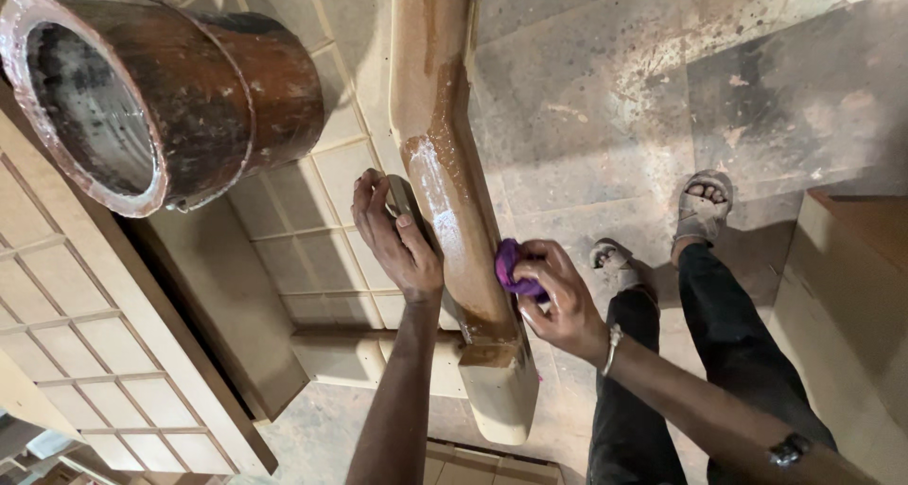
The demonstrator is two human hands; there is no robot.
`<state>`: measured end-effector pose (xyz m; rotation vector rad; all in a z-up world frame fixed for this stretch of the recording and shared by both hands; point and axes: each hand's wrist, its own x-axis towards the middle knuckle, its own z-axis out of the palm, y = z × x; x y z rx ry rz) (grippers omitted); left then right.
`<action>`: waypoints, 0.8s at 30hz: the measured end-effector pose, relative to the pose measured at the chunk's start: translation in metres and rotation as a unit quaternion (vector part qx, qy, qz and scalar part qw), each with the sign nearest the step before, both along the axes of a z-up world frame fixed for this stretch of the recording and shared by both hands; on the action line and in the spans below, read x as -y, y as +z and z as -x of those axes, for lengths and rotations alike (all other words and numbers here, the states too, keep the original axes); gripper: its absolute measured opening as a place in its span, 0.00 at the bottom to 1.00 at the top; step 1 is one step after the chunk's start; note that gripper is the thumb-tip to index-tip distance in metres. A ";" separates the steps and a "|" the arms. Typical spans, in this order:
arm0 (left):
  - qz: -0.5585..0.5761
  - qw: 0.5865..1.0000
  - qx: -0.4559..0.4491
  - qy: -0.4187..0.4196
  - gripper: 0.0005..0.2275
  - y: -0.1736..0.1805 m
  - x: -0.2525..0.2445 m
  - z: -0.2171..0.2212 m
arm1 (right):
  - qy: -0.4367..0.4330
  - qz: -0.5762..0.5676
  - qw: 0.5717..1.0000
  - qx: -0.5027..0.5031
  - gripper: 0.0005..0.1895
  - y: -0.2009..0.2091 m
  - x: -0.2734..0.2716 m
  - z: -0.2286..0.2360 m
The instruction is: The person dips a purple cloth into a container of liquid and wipes it onto the curved edges and legs of a wooden furniture piece. The person repeatedly re-wets the cloth and continues to apply the finish to different sections of the furniture.
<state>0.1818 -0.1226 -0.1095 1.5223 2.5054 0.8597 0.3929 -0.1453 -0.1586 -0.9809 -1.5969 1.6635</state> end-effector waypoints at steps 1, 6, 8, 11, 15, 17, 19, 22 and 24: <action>-0.002 1.000 0.001 0.000 0.25 0.000 -0.001 0.000 | -0.018 -0.023 1.000 0.008 0.19 -0.004 -0.002 0.005; -0.020 1.000 0.009 -0.004 0.25 -0.002 0.002 -0.001 | -0.141 -0.188 0.971 -0.033 0.22 -0.046 -0.095 0.072; -0.029 0.999 0.012 -0.005 0.24 -0.006 0.002 0.000 | -0.141 -0.196 0.970 -0.036 0.21 -0.053 -0.146 0.093; -0.036 0.999 0.012 -0.008 0.24 -0.006 0.005 0.000 | -0.118 -0.217 0.969 -0.016 0.18 -0.045 -0.139 0.083; -0.038 0.999 -0.005 -0.022 0.23 -0.010 0.007 0.002 | -0.051 -0.153 0.987 0.023 0.22 -0.033 -0.017 0.018; -0.040 0.999 -0.011 -0.020 0.23 -0.013 0.008 0.004 | 0.005 0.131 0.982 -0.138 0.25 -0.020 0.057 -0.013; -0.044 0.999 -0.012 -0.022 0.23 -0.014 0.008 0.005 | 0.005 -0.052 0.998 0.041 0.29 -0.002 0.113 -0.038; -0.043 0.999 -0.004 -0.027 0.23 -0.013 0.011 0.003 | -0.025 -0.026 0.997 0.062 0.24 -0.004 0.128 -0.042; -0.041 0.999 0.000 -0.028 0.23 -0.011 0.009 0.003 | -0.061 -0.068 0.995 0.039 0.22 -0.014 0.096 -0.022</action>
